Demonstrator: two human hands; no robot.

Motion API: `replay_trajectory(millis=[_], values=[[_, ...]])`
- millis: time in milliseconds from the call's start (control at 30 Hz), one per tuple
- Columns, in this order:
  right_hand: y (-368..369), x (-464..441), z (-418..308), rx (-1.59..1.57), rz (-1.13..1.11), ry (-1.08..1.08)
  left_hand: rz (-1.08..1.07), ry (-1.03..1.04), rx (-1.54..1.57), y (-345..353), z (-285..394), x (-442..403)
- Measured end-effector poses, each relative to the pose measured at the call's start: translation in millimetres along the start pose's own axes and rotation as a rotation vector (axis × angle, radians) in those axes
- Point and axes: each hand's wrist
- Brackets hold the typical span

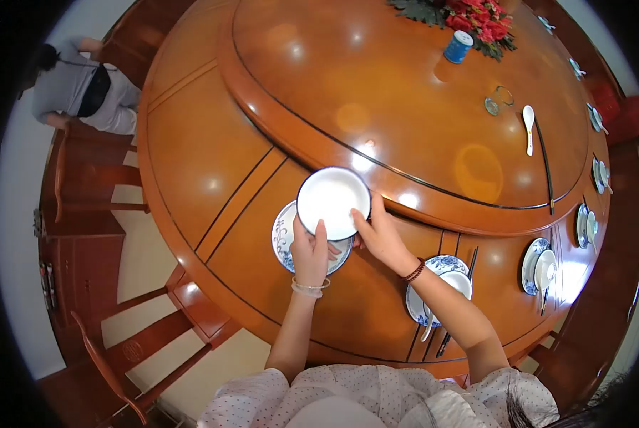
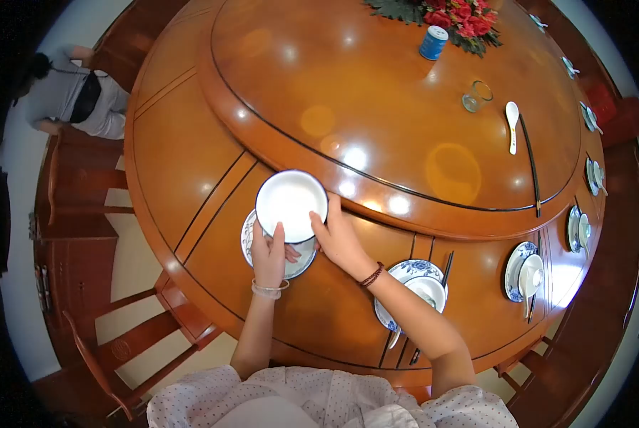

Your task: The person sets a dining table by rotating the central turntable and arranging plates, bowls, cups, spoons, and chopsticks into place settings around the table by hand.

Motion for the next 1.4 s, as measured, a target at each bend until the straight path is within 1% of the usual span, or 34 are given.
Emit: replay_trajectory(millis=[67,100,167,233,300,433,500,533,567,633,667,700,767,800,833,867,900,967,1000,1033,1100,1133,1233,1267,1300,1333,1400], values=[[12.9,8.2,8.1,0.109,-0.097,-0.021,0.041,-0.021,0.012,-15.5,-9.1,19.5],[18.9,11.2,12.7,0.109,-0.098,-0.028,0.070,-0.042,0.025,-21.9,-12.6,26.7],[30.0,15.4,19.5,0.120,-0.144,0.045,0.085,-0.052,0.021,-31.3,-23.6,32.5],[34.9,16.0,21.5,0.161,-0.148,0.054,0.106,-0.058,0.027,-35.9,-32.6,34.0],[38.5,15.1,26.6,0.249,-0.147,0.084,0.103,-0.075,0.026,-40.3,-42.1,32.0],[38.9,15.0,36.4,0.261,-0.159,0.114,0.115,-0.116,0.067,-40.3,-47.5,34.5],[37.4,17.1,33.4,0.327,-0.215,0.093,0.093,-0.118,0.054,-44.5,-56.9,35.7],[32.7,20.3,27.1,0.374,-0.255,0.172,0.078,-0.120,0.042,-47.1,-62.1,36.5],[27.4,22.0,28.0,0.364,-0.222,0.180,0.044,-0.119,0.034,-48.7,-63.1,37.6],[13.6,26.1,32.6,0.534,-0.182,-0.070,0.073,-0.140,0.059,-50.2,-64.9,36.9],[0.6,30.2,18.8,0.564,-0.164,-0.067,0.066,-0.147,0.048,-51.8,-66.0,36.3],[-16.1,32.7,3.8,0.555,-0.113,-0.052,0.073,-0.102,0.052,-52.2,-67.6,36.5],[-58.3,33.4,-18.8,0.546,0.025,-0.154,0.001,-0.133,0.042,-58.0,-65.6,36.1],[-81.9,29.1,-18.9,0.722,0.214,-0.275,-0.034,-0.127,0.038,-56.0,-58.3,38.2],[-107.8,24.2,-17.4,0.898,0.397,-0.395,-0.002,-0.136,-0.045,-53.8,-46.2,42.6],[-138.9,16.8,-14.5,1.024,0.463,-0.428,0.036,-0.142,-0.128,-53.7,-39.8,44.9],[-165.0,14.0,-7.6,1.150,0.525,-0.463,0.021,-0.131,-0.130,-54.9,-39.6,45.6],[-188.6,16.5,19.1,1.354,0.581,-0.215,0.234,-0.049,-0.137,-60.1,-43.6,44.2],[-189.7,15.5,27.6,1.385,0.520,-0.095,0.320,0.179,-0.095,-56.3,-45.7,38.1],[-186.3,14.7,38.3,1.365,0.596,-0.149,0.311,0.185,-0.089,-55.6,-45.4,36.7],[-184.6,14.0,40.0,1.352,0.615,-0.166,0.288,0.240,-0.005,-46.7,-22.8,43.8],[-183.1,15.1,40.4,1.358,0.616,-0.156,0.280,0.234,-0.001,-40.0,-22.2,43.2],[-178.1,12.6,38.0,1.360,0.632,-0.162,0.120,0.274,-0.072,-6.9,-14.8,24.7],[-175.4,12.0,37.4,1.351,0.634,-0.163,0.073,0.277,-0.054,15.0,-0.3,21.6],[-172.1,10.9,37.5,1.341,0.635,-0.167,-0.019,0.394,-0.210,32.9,6.8,9.3],[-168.6,8.8,37.3,1.335,0.638,-0.173,-0.120,0.355,-0.223,52.2,17.8,0.6],[-161.0,4.7,37.2,1.316,0.649,-0.175,-0.232,0.398,-0.197,92.3,30.0,-22.1]])
Point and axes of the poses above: each hand's wrist, its own x-axis away from the middle knuckle, its own y-axis out of the palm, z = x × y, and after that the axes turned 2 degrees about -z, right-handed
